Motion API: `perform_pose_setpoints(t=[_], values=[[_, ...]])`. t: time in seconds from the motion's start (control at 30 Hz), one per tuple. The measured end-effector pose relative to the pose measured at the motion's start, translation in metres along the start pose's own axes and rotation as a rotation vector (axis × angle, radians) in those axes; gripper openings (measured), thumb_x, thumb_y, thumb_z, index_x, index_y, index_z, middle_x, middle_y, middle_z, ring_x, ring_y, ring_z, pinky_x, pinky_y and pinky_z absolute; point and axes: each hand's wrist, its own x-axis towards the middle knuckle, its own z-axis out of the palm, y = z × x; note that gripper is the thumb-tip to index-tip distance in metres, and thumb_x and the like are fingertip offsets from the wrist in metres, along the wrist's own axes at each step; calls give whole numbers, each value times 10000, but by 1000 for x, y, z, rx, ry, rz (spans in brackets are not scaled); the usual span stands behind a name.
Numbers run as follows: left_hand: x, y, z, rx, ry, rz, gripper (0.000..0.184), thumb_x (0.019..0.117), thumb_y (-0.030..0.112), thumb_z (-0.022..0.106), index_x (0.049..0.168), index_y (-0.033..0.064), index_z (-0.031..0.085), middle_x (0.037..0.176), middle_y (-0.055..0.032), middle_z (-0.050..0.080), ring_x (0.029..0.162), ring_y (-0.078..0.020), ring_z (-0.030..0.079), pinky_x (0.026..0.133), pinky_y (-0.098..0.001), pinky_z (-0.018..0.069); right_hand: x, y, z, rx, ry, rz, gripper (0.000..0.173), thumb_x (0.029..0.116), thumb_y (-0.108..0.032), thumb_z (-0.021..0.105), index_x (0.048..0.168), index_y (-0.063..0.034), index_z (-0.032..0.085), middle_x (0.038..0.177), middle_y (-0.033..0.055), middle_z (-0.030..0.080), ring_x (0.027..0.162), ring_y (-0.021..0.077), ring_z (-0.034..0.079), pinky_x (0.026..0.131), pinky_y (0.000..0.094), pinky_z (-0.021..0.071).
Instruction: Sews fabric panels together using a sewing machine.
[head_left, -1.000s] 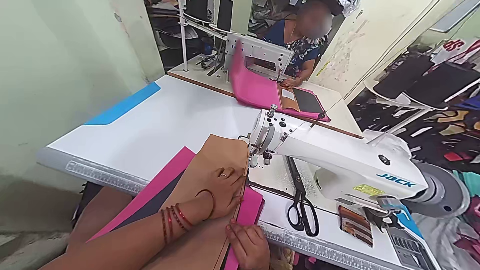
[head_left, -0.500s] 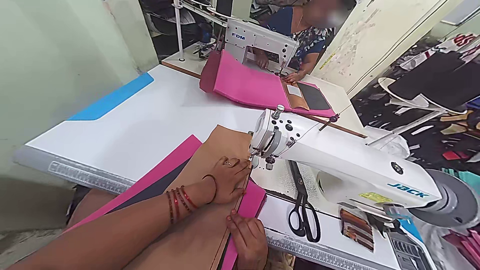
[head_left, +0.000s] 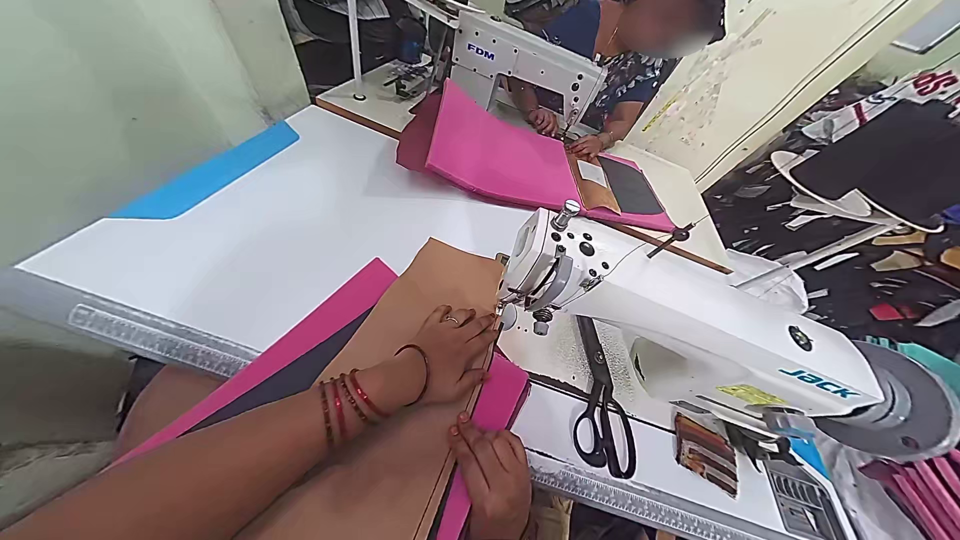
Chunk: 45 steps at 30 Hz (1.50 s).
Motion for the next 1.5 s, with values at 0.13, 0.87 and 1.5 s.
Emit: perform_pose_setpoints(t=[0.13,0.87,1.5], values=[[0,2,-1,6,-5,-4,679,1047,522,406,1605,141,342,1701,-89,256,1539,-405,263,1156,-693,229,-1,0,-3,-9,-13,7,332,986,-69,462,1002,-147,784,1063,3,783,878,137,674,851,293,476],[21,5,-12,-61,-48,-152,772,1051,528,452,1590,-5,306,1696,-172,230,1588,-330,165,1254,-620,13,12,21,2,-18,-42,50,354,957,-51,483,1009,-183,808,1116,-22,783,904,146,711,826,314,522],[64,-11,-41,-47,-41,-190,644,1057,481,479,1455,-24,522,1627,-212,365,1568,-375,208,1242,-645,-3,51,59,19,24,-115,144,323,848,37,568,960,-135,817,1047,17,797,930,221,758,788,409,580]])
